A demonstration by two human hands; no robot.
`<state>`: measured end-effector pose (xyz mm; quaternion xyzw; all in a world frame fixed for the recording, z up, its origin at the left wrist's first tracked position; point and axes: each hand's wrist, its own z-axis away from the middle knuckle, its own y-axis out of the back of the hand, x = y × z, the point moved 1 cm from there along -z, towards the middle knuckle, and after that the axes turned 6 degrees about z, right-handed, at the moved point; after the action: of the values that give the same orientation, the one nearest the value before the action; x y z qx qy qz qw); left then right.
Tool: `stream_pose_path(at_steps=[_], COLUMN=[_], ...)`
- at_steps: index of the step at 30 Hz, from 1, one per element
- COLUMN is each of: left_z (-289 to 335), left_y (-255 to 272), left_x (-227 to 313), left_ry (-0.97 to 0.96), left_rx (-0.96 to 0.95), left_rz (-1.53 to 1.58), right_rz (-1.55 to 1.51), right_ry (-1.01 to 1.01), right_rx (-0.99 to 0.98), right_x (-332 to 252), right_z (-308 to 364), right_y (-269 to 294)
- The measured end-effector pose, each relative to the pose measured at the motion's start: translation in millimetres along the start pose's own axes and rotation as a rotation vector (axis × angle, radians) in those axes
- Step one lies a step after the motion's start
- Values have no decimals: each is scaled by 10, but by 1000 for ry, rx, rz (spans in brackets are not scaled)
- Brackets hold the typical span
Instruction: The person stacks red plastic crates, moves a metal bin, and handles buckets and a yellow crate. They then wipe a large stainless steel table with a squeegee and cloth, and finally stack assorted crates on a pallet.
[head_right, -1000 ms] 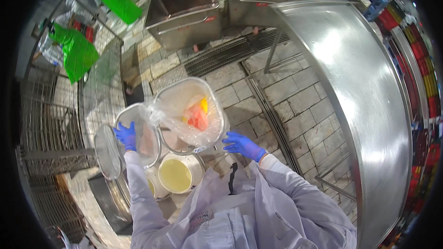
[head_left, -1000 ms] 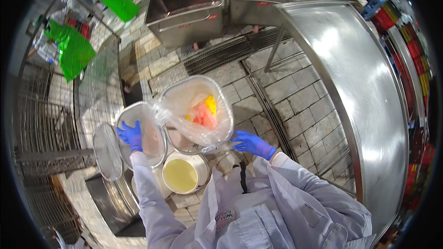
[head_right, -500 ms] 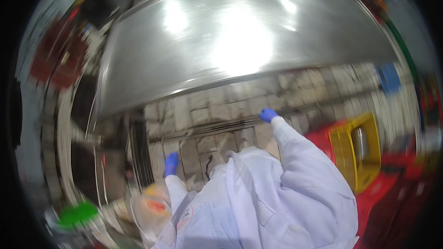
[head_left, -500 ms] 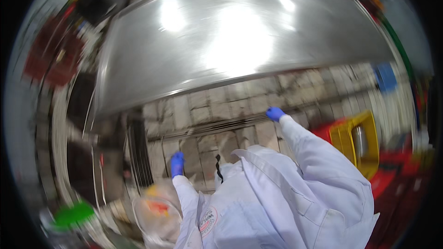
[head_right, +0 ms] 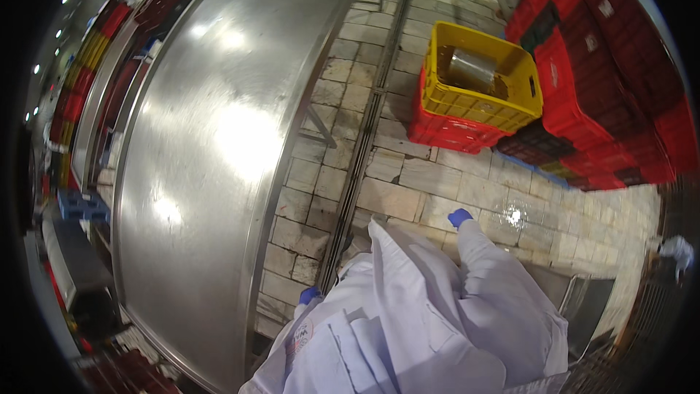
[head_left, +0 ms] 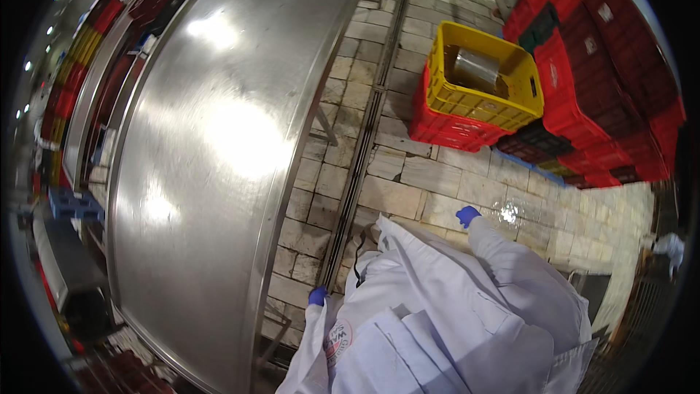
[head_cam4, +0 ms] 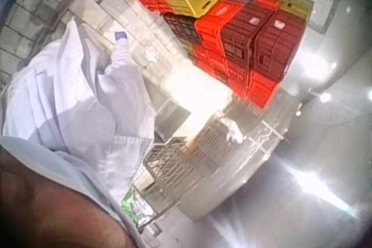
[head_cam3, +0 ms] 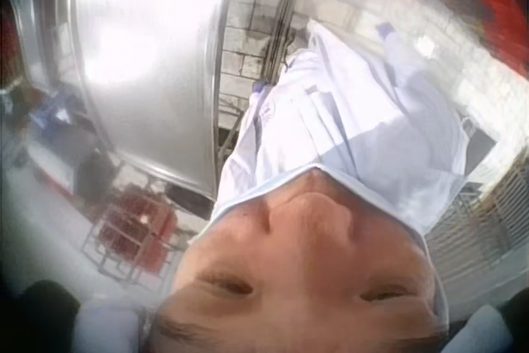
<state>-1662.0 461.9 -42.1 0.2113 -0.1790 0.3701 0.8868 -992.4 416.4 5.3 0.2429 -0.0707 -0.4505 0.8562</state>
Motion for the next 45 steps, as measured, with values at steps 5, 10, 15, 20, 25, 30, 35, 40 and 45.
stream_pose_path(at_steps=[5, 10, 15, 20, 25, 30, 35, 40, 45], left_z=[-756, -1476, -1936, -1922, -1855, -1968, -2495, -2760, -2759], left_y=[726, 448, 128, -723, -2044, -2725, -2592, -2770, -2936], left_x=[1288, 2669, 4346, 6374, 8141, 9144, 9527, 9830, 9955], left_ry=[-453, -868, -671, -748, -1056, -958, -821, -790, -875], left_rx=[119, 63, 79, 85, 51, 189, -9, -90, -131], left_rz=[-813, -593, -585, -495, -520, -687, -775, -1135, -1384], right_rz=[97, -484, -585, 191, 358, 497, 370, 240, 47], right_ry=[277, 138, -340, -378, -349, -371, -375, -425, -371], right_rx=[104, 728, 1121, 1301, 840, 704, 728, 674, 803], right_x=[557, 1147, 885, 586, 765, 537, 165, -162, -714], right_z=[28, -675, -741, -155, -661, -571, -316, -82, 349], right_y=[-535, -246, 1523, 3686, 4226, 4265, 3936, 3415, 2896])
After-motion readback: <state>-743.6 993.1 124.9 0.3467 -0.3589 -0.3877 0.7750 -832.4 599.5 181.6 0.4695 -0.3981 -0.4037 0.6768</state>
